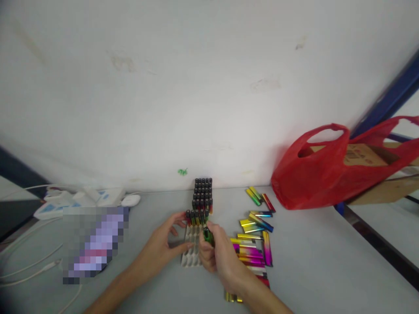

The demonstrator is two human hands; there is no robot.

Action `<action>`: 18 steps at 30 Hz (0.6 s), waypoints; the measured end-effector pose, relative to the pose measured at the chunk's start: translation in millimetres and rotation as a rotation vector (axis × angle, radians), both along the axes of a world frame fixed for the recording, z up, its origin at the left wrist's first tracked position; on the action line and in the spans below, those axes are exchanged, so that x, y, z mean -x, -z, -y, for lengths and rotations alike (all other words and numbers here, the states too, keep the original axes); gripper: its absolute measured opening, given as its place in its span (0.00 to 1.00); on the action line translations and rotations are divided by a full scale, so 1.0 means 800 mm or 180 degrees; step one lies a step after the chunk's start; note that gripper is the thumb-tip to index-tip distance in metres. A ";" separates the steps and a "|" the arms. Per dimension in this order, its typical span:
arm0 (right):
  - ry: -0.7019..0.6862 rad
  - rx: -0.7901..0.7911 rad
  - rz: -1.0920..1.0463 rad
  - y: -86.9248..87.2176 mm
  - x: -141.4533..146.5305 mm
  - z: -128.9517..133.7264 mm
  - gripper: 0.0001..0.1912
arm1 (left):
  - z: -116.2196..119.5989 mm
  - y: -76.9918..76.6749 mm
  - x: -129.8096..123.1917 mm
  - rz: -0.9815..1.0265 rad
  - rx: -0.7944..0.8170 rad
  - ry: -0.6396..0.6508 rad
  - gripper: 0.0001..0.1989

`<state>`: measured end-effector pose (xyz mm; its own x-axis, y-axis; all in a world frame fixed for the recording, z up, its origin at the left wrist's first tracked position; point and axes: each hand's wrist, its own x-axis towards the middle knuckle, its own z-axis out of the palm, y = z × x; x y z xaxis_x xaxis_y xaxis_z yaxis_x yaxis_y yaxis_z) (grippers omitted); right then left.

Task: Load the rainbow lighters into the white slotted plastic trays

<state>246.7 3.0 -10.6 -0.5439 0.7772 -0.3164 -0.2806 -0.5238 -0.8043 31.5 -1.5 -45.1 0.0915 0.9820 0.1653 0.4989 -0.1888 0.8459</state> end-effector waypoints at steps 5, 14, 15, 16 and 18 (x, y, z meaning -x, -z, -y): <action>-0.0024 -0.0082 -0.0069 0.000 0.001 0.005 0.29 | 0.001 -0.005 -0.001 -0.0027 0.0045 0.0005 0.35; 0.0023 -0.0148 0.0055 0.004 0.001 0.003 0.28 | 0.001 -0.003 -0.002 -0.0023 0.0056 -0.0014 0.36; 0.0023 -0.0130 0.0067 0.005 0.001 0.003 0.28 | 0.001 -0.002 -0.001 -0.0035 0.0060 -0.0019 0.36; 0.0026 -0.0105 0.0070 0.006 0.001 0.002 0.28 | 0.001 -0.002 -0.001 -0.0044 0.0063 -0.0017 0.37; 0.0017 -0.0067 0.0047 0.006 0.000 0.002 0.28 | 0.002 -0.002 -0.001 -0.0052 0.0061 0.0004 0.37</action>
